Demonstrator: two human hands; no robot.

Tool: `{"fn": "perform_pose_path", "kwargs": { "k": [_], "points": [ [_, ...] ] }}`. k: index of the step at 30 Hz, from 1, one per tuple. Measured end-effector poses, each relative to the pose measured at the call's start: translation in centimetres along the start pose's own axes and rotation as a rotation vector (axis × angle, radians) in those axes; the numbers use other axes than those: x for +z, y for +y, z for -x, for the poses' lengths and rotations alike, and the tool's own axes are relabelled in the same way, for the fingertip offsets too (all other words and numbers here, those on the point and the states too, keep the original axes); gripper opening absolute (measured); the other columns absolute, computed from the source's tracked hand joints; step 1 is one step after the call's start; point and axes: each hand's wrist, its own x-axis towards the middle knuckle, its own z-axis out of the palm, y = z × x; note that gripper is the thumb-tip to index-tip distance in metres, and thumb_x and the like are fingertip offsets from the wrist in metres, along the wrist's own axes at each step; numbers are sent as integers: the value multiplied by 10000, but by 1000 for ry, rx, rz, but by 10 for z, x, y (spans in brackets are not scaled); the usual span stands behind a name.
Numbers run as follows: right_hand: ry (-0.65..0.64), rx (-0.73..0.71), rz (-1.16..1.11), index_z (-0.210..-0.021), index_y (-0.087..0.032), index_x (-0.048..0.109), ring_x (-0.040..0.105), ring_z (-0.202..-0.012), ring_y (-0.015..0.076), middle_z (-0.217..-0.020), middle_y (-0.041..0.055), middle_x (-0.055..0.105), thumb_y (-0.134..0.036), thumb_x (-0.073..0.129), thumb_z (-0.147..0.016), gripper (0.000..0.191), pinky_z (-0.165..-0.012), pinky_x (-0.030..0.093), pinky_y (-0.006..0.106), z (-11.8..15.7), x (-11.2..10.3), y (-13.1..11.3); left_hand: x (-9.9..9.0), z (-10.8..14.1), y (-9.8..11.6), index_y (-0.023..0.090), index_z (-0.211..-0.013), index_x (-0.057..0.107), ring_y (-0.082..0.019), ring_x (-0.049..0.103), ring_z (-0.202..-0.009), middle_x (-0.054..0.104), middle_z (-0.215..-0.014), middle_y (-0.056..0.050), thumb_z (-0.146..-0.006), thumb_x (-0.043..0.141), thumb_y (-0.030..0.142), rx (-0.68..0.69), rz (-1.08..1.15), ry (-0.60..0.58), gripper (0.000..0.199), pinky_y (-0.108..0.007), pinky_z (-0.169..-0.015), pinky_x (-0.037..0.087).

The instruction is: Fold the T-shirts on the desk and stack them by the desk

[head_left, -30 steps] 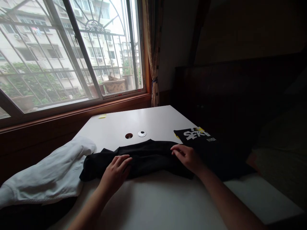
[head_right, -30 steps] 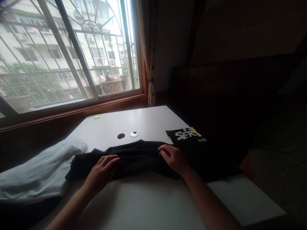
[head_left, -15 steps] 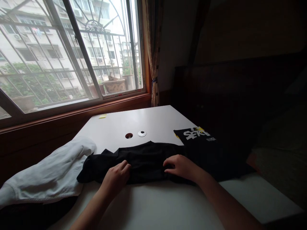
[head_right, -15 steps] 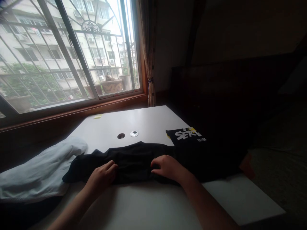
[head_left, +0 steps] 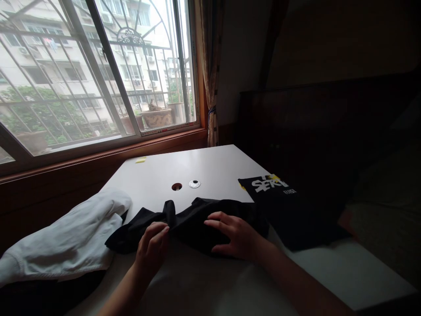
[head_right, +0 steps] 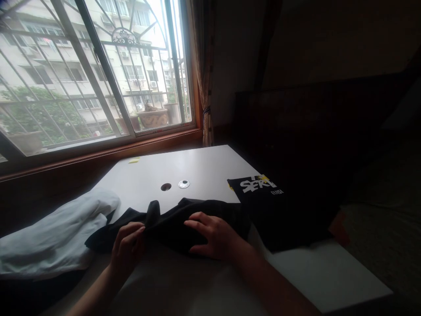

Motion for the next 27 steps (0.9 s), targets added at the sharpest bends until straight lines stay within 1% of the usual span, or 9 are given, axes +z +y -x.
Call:
{"fn": "perform_pose_path", "kwargs": {
  "k": [1,4,5,7,11,15,18,22,27],
  "points": [
    [-20,-22,62,-1369,-252,567,651,-1073,248,-1320,104,625,-415,783,-845,589,-867,517,365,-2,6,-3,0,0,2,216,-1251,569,-215,682,-1008,638,-1127,-80,-876,592,-34,21,68,-5,451,-348,-811,633],
    [-83,-76,224,-1042,-228,700,653,-853,207,-960,50,712,-240,661,-927,122,-776,484,357,-4,21,-7,0,-2,9,232,-1330,516,-290,624,-1215,620,-1261,-98,-883,536,-52,82,267,-77,530,-492,-937,620],
    [-97,-82,251,-966,-224,701,639,-808,195,-880,39,701,-206,625,-942,81,-758,473,350,-4,23,-7,1,-4,11,229,-1338,510,-310,592,-1268,613,-1296,-104,-887,532,-49,95,288,-114,530,-538,-979,596],
    [-100,-74,259,-985,-226,698,633,-842,203,-922,48,705,-250,635,-948,77,-779,469,354,-4,25,-7,4,-7,15,214,-1316,529,-324,543,-1326,610,-1335,-113,-897,567,-19,98,246,-196,481,-585,-1055,537],
    [-137,-24,228,-1118,-232,669,629,-1013,268,-1163,75,683,-512,772,-830,414,-845,478,383,-2,25,-8,14,-8,15,193,-1319,548,-315,543,-1306,625,-1349,-133,-924,672,173,39,126,-452,414,-550,-1067,524],
    [-229,36,242,-949,-222,665,634,-791,171,-995,26,677,-341,708,-895,137,-676,436,291,0,30,-8,21,-3,12,209,-1508,410,-328,571,-1244,599,-1390,-151,-885,742,401,-50,123,-688,731,-521,-990,566],
    [-223,42,272,-873,-215,641,612,-712,137,-903,8,657,-204,641,-899,28,-606,392,270,0,32,-7,23,2,11,248,-1586,285,-332,531,-1288,536,-1473,-138,-809,816,411,-113,130,-787,955,-523,-1034,538],
    [-86,0,235,-873,-216,611,611,-706,137,-849,3,645,-148,566,-939,105,-623,423,269,-1,25,-9,26,7,10,289,-1617,188,-357,470,-1357,448,-1564,-129,-766,845,398,-157,99,-810,1081,-549,-1073,500],
    [302,-74,116,-1180,-247,532,646,-740,157,-930,32,665,-140,503,-990,221,-668,510,292,6,11,-17,28,6,10,286,-1624,177,-369,471,-1374,412,-1596,-147,-813,779,327,-195,44,-759,1010,-566,-1051,506]
  ]
}}
